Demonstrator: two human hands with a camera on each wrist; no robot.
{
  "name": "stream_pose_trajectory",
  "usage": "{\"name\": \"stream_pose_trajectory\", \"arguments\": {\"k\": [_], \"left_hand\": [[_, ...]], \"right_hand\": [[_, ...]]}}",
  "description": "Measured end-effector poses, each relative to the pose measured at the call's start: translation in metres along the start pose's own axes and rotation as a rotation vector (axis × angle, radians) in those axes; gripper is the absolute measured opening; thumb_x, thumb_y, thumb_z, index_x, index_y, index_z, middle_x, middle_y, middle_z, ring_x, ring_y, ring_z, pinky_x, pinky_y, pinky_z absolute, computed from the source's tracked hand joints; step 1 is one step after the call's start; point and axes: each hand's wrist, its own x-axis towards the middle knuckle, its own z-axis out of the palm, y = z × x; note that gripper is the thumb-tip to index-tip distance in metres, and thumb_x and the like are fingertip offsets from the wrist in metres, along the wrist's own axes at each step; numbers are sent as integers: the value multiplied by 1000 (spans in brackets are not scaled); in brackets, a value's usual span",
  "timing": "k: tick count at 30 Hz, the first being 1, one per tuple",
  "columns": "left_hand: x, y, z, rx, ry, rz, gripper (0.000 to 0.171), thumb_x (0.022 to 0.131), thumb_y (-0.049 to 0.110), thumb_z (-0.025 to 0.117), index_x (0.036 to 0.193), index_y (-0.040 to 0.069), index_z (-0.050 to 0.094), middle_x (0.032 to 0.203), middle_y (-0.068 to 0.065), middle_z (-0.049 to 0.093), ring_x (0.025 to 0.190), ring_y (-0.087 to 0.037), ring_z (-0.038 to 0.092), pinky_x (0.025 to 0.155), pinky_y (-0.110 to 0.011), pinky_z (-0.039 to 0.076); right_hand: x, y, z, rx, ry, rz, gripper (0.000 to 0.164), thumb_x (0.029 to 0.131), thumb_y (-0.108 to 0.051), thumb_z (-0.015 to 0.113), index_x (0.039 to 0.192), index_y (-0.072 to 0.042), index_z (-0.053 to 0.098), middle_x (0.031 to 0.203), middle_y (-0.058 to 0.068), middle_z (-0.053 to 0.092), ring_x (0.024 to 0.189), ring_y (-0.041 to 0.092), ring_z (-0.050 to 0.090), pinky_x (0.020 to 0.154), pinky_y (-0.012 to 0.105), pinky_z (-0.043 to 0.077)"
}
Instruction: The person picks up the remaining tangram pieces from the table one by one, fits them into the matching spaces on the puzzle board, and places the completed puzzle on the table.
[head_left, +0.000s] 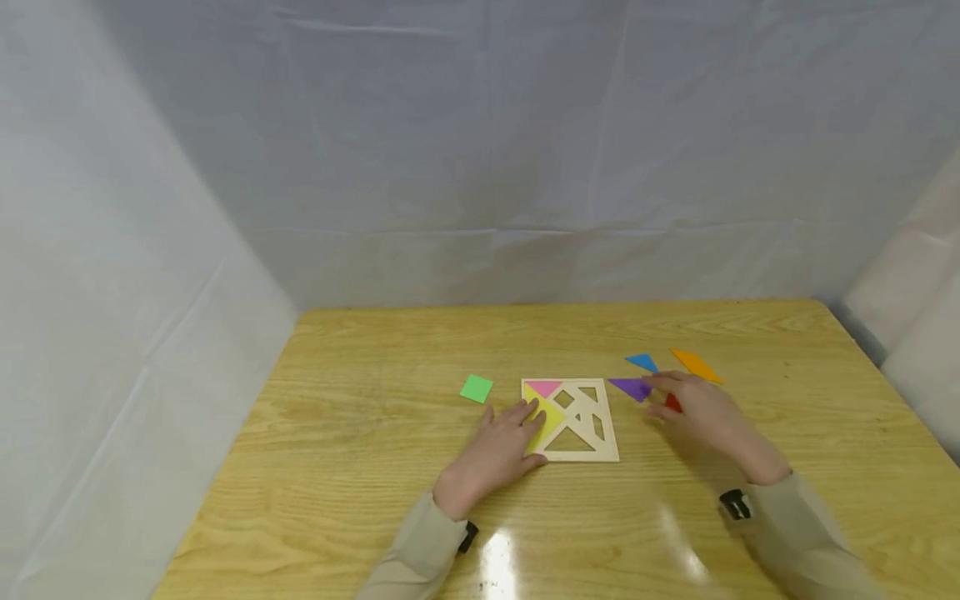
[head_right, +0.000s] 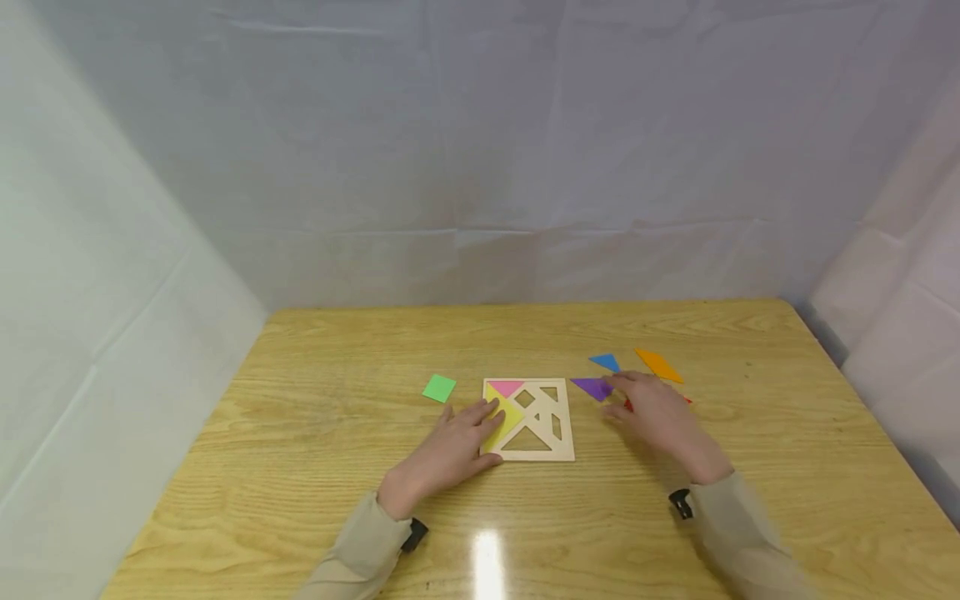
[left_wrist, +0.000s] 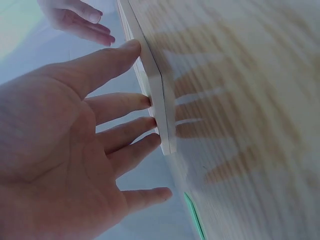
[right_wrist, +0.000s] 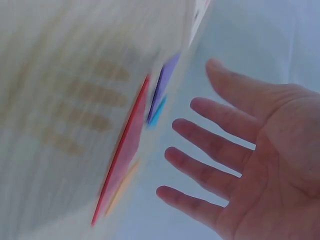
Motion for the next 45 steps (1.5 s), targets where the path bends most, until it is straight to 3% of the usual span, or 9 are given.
{"name": "stream_pose_trajectory", "arguments": {"k": [8, 20, 28, 36, 40, 45], "left_hand": [[0, 1, 0, -8, 6, -1, 63, 98, 39, 66, 149, 6, 50, 161, -12, 37, 148, -29, 37, 116, -65, 27], [-1, 3, -1, -16, -5, -2, 63, 99, 39, 65, 150, 6, 48, 162, -12, 35, 148, -30, 35, 117, -64, 28], [-1, 4, -1, -10, 2, 6, 63, 98, 38, 66, 150, 6, 49, 162, -12, 36, 148, -30, 36, 116, -63, 30], [0, 2, 0, -8, -2, -1, 63, 99, 39, 64, 151, 6, 48, 162, -12, 34, 149, -30, 35, 116, -63, 28], [1, 2, 0, -5, -1, 0, 63, 99, 40, 63, 151, 6, 48, 163, -12, 34, 149, -30, 34, 116, -64, 28], [1, 2, 1, -2, -1, 3, 64, 100, 41, 62, 151, 6, 47, 163, -12, 33, 149, -30, 34, 116, -64, 27]], "right_hand": [[-4, 43, -13, -83, -68, 81, 48, 89, -15, 77, 126, 12, 63, 122, 36, 62, 108, 53, 61, 89, 61, 52], [-5, 51, -10, -90, -60, 105, 44, 84, -16, 82, 115, 12, 68, 113, 28, 65, 97, 45, 65, 82, 55, 55], [-5, 60, -11, 36, -62, 160, 44, 81, -18, 85, 109, 9, 63, 106, 25, 66, 91, 41, 65, 80, 55, 54], [-10, 61, -17, 148, -1, 139, 20, 88, -8, 77, 99, -2, 62, 90, 13, 71, 82, 34, 70, 71, 48, 57], [-13, 63, -21, 209, 11, 145, 17, 92, -7, 74, 104, -3, 63, 94, 14, 71, 78, 29, 70, 64, 39, 57], [-16, 60, -22, 363, 15, 205, 28, 95, -10, 71, 121, -3, 61, 105, 19, 69, 64, 19, 66, 52, 31, 51]]}}
